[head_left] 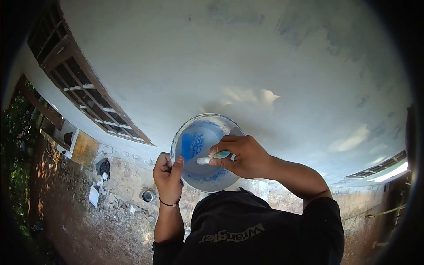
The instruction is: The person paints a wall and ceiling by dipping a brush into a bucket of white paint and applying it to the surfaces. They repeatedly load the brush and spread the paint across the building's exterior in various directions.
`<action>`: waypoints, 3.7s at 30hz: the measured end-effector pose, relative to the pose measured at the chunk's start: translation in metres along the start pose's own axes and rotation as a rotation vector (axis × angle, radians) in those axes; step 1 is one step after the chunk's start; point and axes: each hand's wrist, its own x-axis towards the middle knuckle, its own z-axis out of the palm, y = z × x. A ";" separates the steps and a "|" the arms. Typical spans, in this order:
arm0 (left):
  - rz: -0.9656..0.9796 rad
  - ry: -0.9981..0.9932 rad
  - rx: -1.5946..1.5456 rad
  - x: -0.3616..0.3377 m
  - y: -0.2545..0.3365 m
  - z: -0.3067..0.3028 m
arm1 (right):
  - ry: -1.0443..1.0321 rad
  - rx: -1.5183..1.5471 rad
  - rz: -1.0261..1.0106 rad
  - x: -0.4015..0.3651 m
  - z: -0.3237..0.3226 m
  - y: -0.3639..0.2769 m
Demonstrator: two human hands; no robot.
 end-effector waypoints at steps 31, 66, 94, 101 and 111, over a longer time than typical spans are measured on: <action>-0.039 0.001 0.048 0.002 -0.015 0.008 | 0.401 -0.023 0.023 -0.007 0.007 0.023; 0.057 -0.115 -0.074 0.115 0.131 0.039 | 0.917 -0.605 -0.657 0.142 -0.412 -0.342; 0.065 -0.128 -0.114 0.090 0.114 0.031 | 0.531 -0.905 -0.855 0.117 -0.263 -0.223; 0.080 -0.067 -0.157 0.057 0.078 0.002 | 0.778 -0.705 -0.380 0.156 -0.316 -0.264; 0.020 0.061 -0.071 0.016 0.067 -0.005 | 0.949 -1.619 -0.955 0.177 -0.320 -0.269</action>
